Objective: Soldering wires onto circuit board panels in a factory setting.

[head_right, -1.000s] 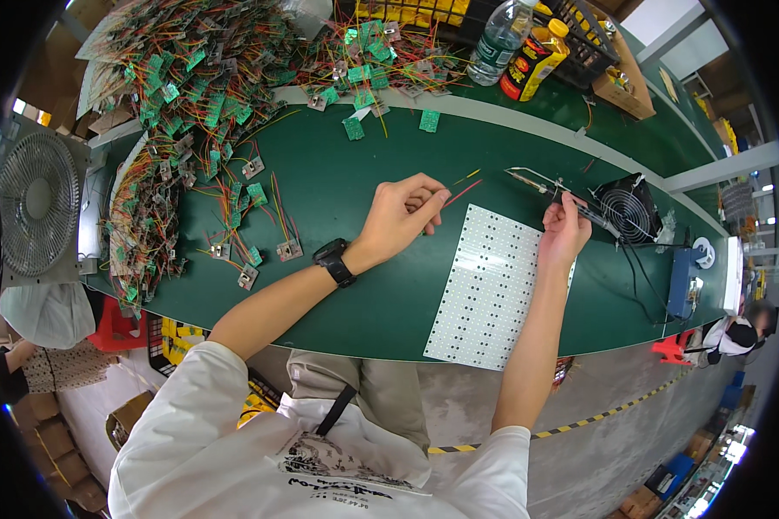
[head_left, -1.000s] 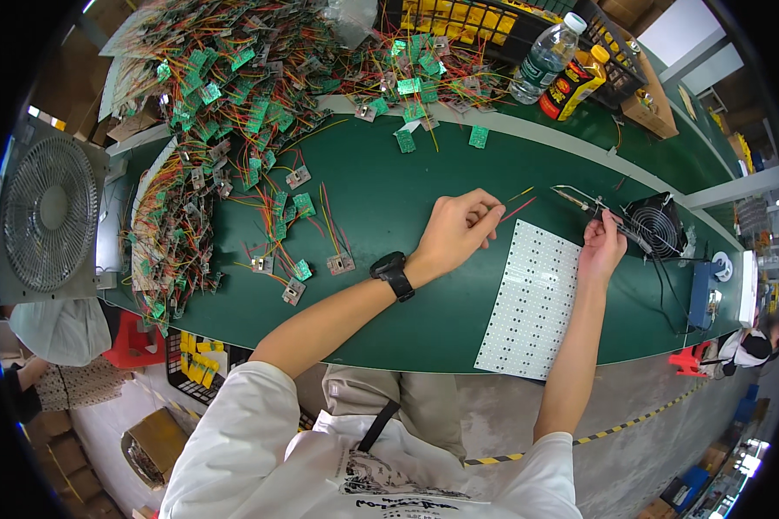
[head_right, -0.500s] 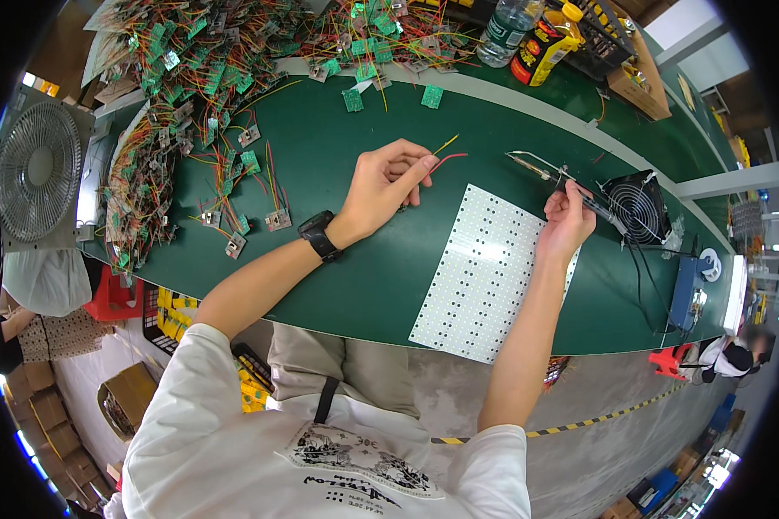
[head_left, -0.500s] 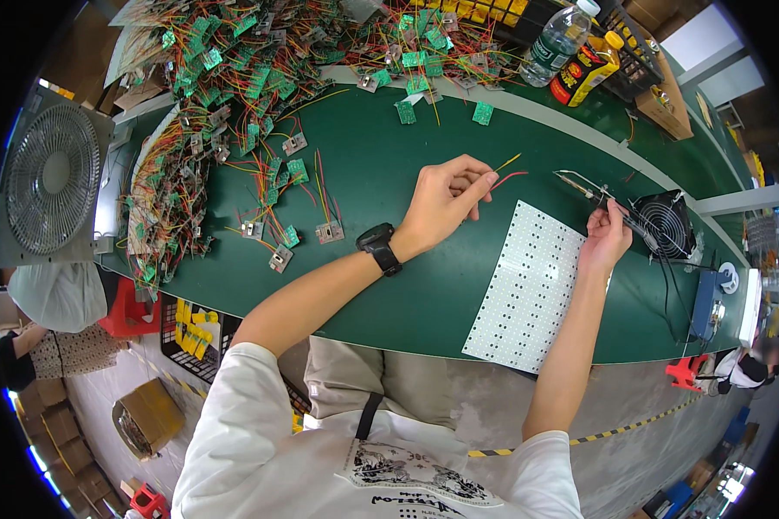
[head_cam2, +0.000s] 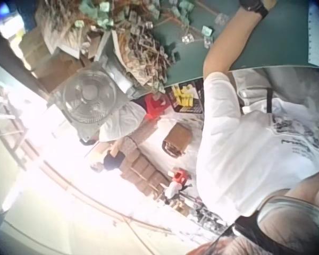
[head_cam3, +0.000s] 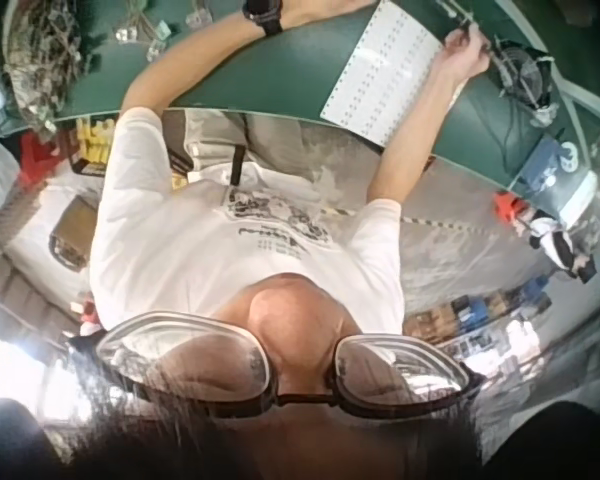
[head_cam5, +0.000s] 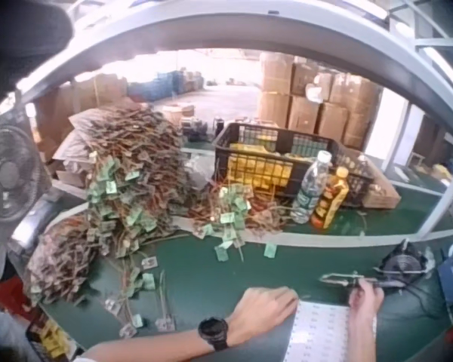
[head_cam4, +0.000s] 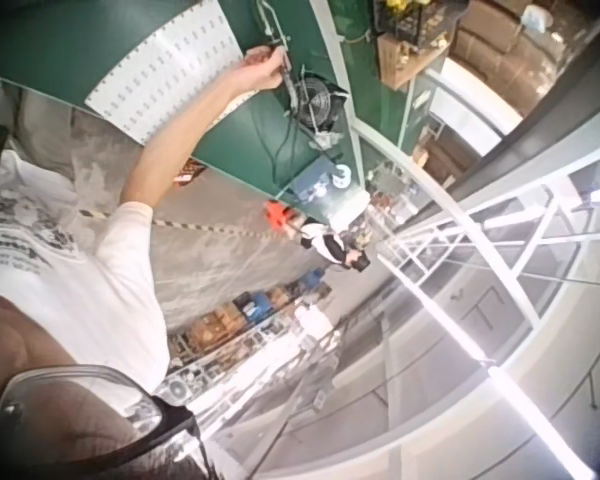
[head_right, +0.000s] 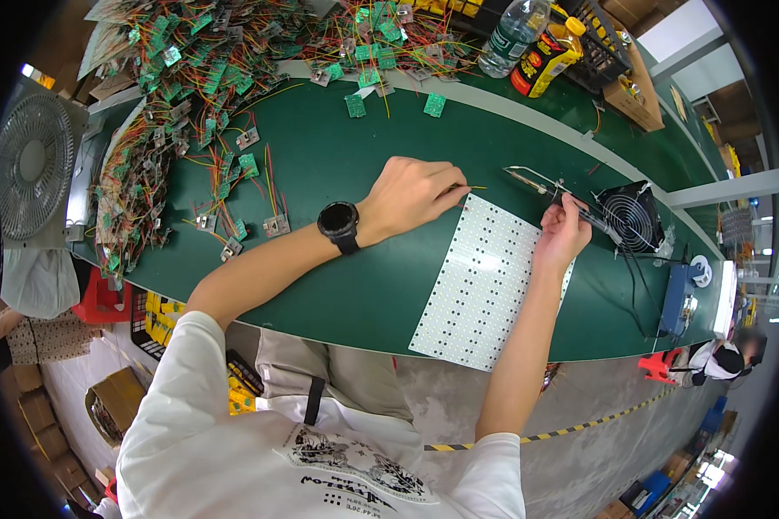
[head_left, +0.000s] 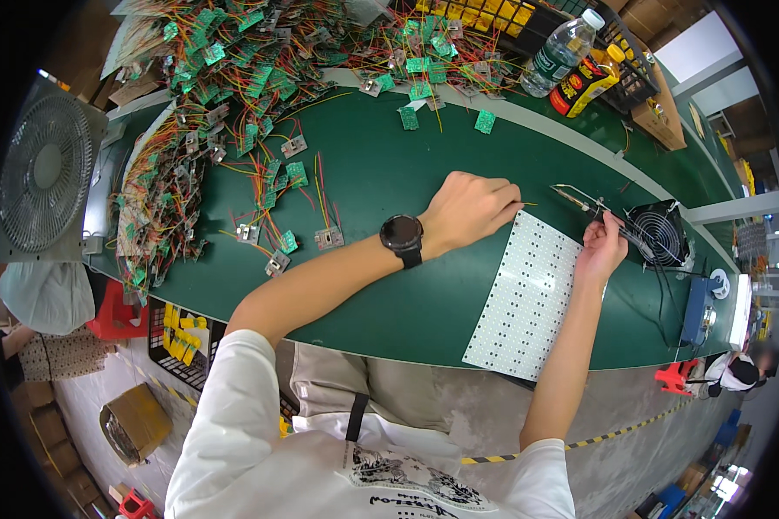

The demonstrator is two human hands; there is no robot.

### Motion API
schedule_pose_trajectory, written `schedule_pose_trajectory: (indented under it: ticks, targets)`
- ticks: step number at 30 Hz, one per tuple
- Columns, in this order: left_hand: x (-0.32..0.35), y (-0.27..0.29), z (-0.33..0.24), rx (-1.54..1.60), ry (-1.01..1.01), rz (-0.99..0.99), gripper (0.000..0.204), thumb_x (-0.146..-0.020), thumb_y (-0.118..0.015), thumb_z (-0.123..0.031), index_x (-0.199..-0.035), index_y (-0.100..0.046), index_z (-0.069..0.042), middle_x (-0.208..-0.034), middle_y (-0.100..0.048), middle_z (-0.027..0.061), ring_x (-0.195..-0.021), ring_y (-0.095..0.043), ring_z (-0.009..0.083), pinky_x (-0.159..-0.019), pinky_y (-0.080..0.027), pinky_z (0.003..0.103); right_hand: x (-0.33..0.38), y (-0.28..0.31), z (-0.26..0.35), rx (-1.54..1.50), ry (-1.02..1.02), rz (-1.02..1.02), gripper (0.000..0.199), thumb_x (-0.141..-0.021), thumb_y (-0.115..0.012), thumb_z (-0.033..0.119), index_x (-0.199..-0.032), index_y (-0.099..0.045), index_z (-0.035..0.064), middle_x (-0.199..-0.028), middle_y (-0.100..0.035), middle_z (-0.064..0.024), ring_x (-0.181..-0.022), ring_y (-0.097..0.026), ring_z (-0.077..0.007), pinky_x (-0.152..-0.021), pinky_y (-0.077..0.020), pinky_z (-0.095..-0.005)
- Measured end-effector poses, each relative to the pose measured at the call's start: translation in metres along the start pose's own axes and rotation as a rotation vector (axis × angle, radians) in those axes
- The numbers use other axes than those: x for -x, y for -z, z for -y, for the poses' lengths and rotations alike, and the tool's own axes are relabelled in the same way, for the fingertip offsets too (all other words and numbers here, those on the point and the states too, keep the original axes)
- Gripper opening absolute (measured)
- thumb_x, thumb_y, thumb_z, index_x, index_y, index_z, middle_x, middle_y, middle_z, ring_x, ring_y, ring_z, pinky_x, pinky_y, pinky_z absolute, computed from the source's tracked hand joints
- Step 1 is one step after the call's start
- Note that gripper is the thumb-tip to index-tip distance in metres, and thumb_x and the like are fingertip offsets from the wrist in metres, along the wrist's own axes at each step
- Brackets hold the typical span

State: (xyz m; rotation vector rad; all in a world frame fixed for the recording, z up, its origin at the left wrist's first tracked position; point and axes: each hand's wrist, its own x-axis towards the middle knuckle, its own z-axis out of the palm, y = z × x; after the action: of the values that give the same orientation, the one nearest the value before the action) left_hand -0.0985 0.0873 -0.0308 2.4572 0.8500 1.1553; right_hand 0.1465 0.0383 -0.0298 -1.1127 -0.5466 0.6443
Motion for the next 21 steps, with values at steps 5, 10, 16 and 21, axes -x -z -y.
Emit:
schedule_pose_trajectory:
  ticks: [5, 10, 16, 21]
  targets:
    - [-0.001, -0.003, 0.004, 0.122, -0.027, 0.004, 0.009, -0.080, -0.064, -0.014, -0.079, -0.067, -0.006, -0.070, -0.060, 0.0046, -0.060, -0.059, 0.0263, -0.052, -0.045, 0.036, -0.004, 0.005, 0.005, 0.034, 0.032, 0.014, 0.010, -0.085, -0.064, 0.009, -0.087, -0.059, 0.0008, -0.067, -0.057, -0.0041, -0.056, -0.052, -0.0105, -0.048, -0.0373, -0.0220]
    - [-0.001, -0.007, 0.007, 0.090, -0.004, 0.012, 0.007, -0.079, -0.063, -0.013, -0.080, -0.067, -0.007, -0.070, -0.060, 0.0046, -0.061, -0.059, 0.0264, -0.053, -0.045, 0.037, -0.012, 0.005, 0.022, 0.046, 0.196, 0.041, 0.010, -0.090, -0.060, 0.009, -0.094, -0.059, -0.0004, -0.078, -0.061, -0.0056, -0.068, -0.056, -0.0104, -0.060, -0.0433, -0.0235]
    - [0.000, -0.005, 0.008, 0.055, 0.049, 0.077, 0.005, -0.075, -0.063, -0.012, -0.076, -0.063, -0.007, -0.068, -0.062, 0.0049, -0.060, -0.059, 0.0270, -0.052, -0.045, 0.037, 0.006, 0.010, 0.022, -0.066, -0.152, 0.110, 0.007, -0.088, -0.063, 0.007, -0.091, -0.061, 0.0005, -0.086, -0.064, -0.0065, -0.071, -0.058, -0.0118, -0.060, -0.0476, -0.0234]
    - [0.001, -0.004, 0.009, 0.089, 0.084, 0.096, 0.005, -0.073, -0.062, -0.012, -0.074, -0.060, -0.007, -0.065, -0.062, 0.0054, -0.058, -0.060, 0.0273, -0.051, -0.044, 0.038, 0.026, 0.015, 0.010, -0.054, -0.060, 0.173, 0.009, -0.089, -0.061, 0.006, -0.095, -0.060, -0.0003, -0.087, -0.063, -0.0054, -0.074, -0.056, -0.0116, -0.065, -0.0455, -0.0228]
